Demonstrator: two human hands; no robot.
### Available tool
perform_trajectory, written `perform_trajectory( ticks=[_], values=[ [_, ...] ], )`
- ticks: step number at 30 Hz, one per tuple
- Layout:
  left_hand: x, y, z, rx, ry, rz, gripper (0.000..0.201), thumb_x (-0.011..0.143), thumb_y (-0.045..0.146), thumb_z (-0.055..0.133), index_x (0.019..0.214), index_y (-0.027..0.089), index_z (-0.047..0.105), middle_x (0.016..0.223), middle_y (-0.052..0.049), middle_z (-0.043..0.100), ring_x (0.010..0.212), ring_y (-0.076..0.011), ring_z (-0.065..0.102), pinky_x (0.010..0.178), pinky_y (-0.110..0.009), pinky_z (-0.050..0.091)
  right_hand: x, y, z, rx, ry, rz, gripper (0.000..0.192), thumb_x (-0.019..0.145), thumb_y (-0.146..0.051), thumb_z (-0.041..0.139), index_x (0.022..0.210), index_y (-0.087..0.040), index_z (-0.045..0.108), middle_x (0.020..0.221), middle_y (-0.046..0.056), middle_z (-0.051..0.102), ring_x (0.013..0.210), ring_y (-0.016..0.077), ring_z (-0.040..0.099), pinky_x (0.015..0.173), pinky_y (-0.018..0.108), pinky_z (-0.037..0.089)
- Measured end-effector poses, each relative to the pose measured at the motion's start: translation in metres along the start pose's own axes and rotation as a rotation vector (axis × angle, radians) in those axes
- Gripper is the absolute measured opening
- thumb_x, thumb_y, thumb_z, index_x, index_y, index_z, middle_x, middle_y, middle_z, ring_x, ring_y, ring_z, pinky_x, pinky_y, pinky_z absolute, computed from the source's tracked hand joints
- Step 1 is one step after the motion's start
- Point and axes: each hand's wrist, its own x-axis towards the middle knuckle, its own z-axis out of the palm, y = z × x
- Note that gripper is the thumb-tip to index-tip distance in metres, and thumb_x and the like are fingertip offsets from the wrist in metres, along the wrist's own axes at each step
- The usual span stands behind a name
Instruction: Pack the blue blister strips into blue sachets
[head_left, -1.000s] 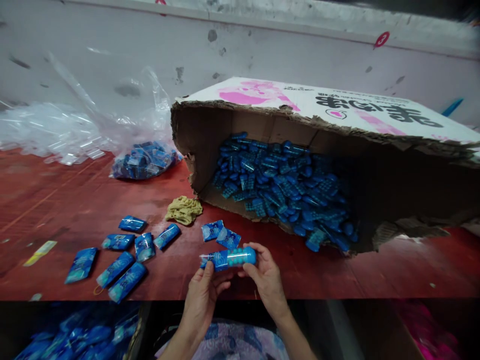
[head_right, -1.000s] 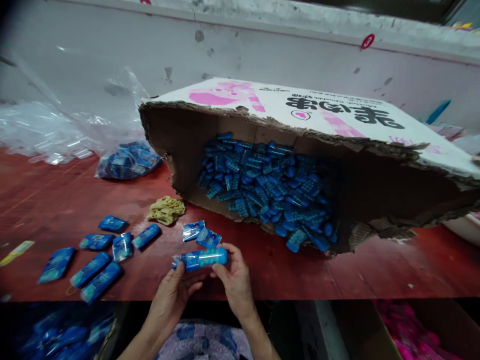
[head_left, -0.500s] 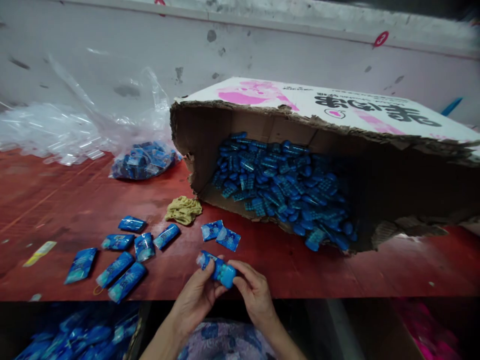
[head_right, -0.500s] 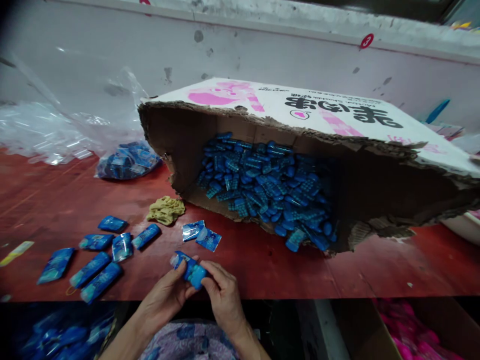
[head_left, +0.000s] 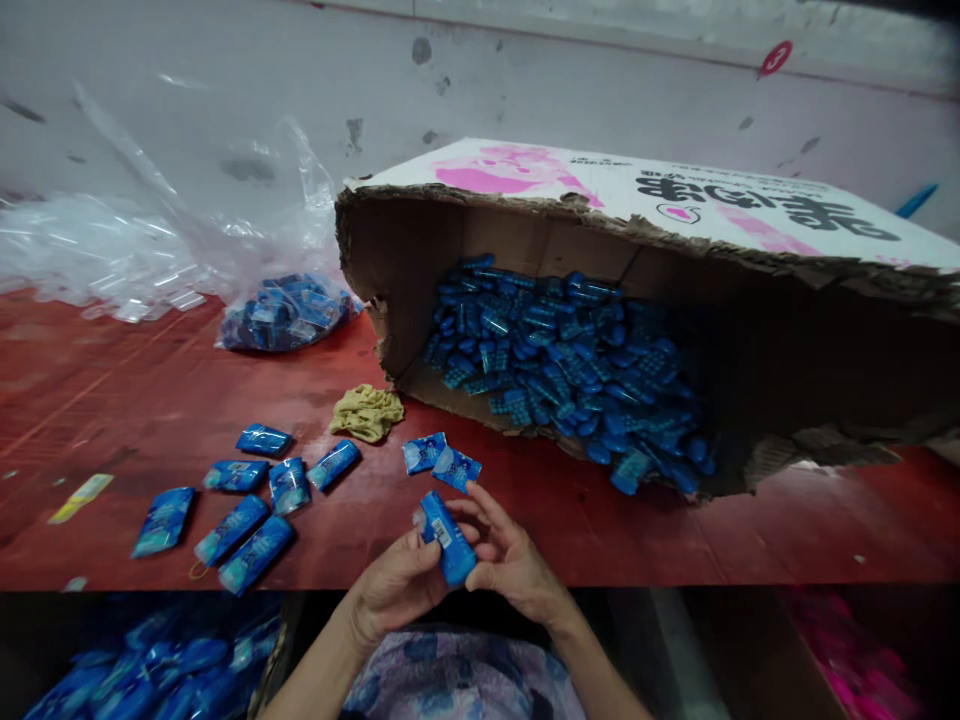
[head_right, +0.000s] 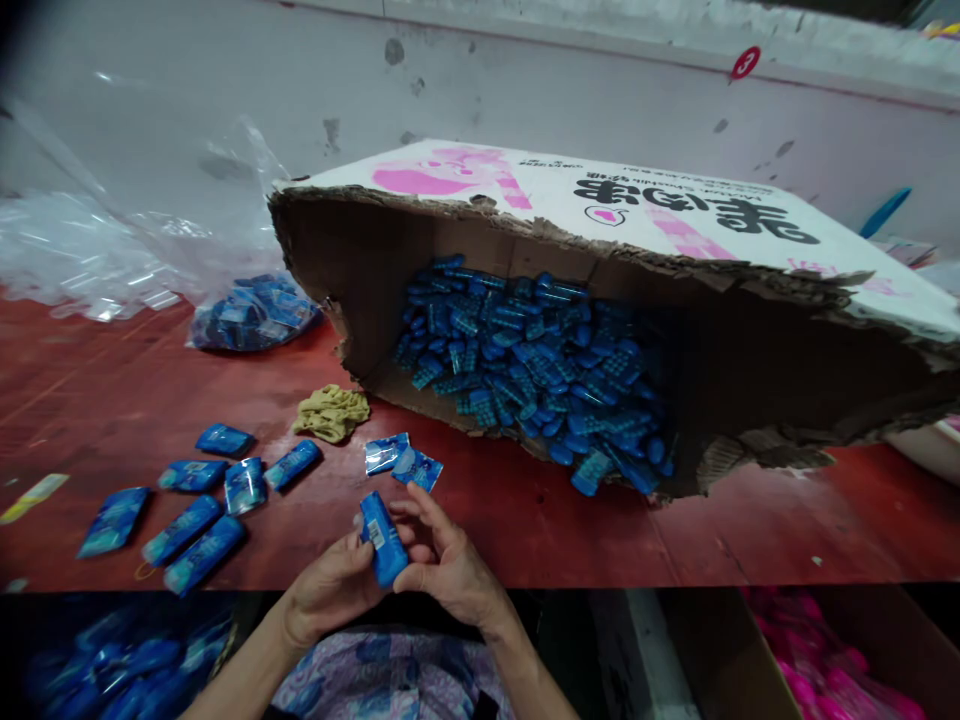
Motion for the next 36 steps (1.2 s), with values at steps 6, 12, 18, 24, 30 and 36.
perform_trajectory(
  ticks=[6, 12, 18, 24, 30, 36],
  values=[
    [0.004, -0.020, 0.006, -0.052, 0.117, 0.143, 0.025, 0.059, 0.030, 0.073, 0.077, 0.015, 0.068, 0.075, -0.004, 0.069, 0.080, -0.0205, 0.063, 0.085, -0.036, 0.044, -0.002, 0.007, 0.002, -0.120, 0.099, -0.022, 0.063, 0.073, -0.034, 0.064, 0.130, -0.031, 0.037, 0.112, 0.004, 0.058, 0.092, 0.0165, 0.059, 0.074, 0.027, 0.047],
    [0.002, -0.024, 0.012, -0.046, 0.163, 0.177, 0.018, 0.068, 0.030, 0.066, 0.076, 0.014, 0.067, 0.076, -0.004, 0.070, 0.079, -0.0190, 0.064, 0.084, -0.035, 0.045, -0.001, 0.009, 0.003, -0.189, 0.116, -0.041, 0.057, 0.078, -0.037, 0.059, 0.130, -0.030, 0.037, 0.110, 0.003, 0.060, 0.090, 0.0161, 0.059, 0.074, 0.027, 0.047],
    [0.001, -0.019, 0.013, -0.050, 0.111, 0.137, 0.016, 0.075, 0.023, 0.059, 0.087, 0.015, 0.065, 0.086, -0.007, 0.071, 0.080, -0.0199, 0.065, 0.084, -0.038, 0.045, 0.001, 0.005, 0.000, -0.021, 0.081, -0.042, 0.052, 0.077, -0.032, 0.062, 0.125, -0.035, 0.042, 0.116, 0.001, 0.058, 0.100, 0.0155, 0.056, 0.087, 0.030, 0.042],
    [0.000, -0.015, 0.013, -0.019, 0.091, 0.187, 0.017, 0.075, 0.024, 0.058, 0.089, 0.015, 0.065, 0.084, -0.005, 0.071, 0.082, -0.0177, 0.064, 0.085, -0.035, 0.045, 0.006, 0.009, 0.001, 0.073, 0.068, -0.043, 0.059, 0.073, -0.028, 0.067, 0.125, -0.034, 0.041, 0.111, 0.000, 0.060, 0.093, 0.0143, 0.059, 0.081, 0.028, 0.044],
    [0.002, -0.022, 0.009, -0.016, 0.182, 0.223, 0.020, 0.065, 0.034, 0.067, 0.072, 0.015, 0.067, 0.071, -0.002, 0.069, 0.072, -0.0172, 0.064, 0.083, -0.035, 0.046, 0.006, 0.018, 0.004, 0.036, 0.083, 0.024, 0.069, 0.066, -0.032, 0.072, 0.127, -0.032, 0.039, 0.108, 0.002, 0.061, 0.082, 0.0134, 0.060, 0.070, 0.025, 0.045],
    [0.000, -0.019, 0.015, 0.012, 0.119, 0.185, 0.021, 0.074, 0.030, 0.060, 0.086, 0.015, 0.067, 0.081, -0.006, 0.070, 0.080, -0.0183, 0.063, 0.082, -0.035, 0.046, 0.005, 0.013, 0.001, 0.070, 0.095, 0.016, 0.067, 0.069, -0.035, 0.070, 0.127, -0.030, 0.039, 0.112, 0.003, 0.058, 0.088, 0.0144, 0.058, 0.075, 0.027, 0.045]
  ],
)
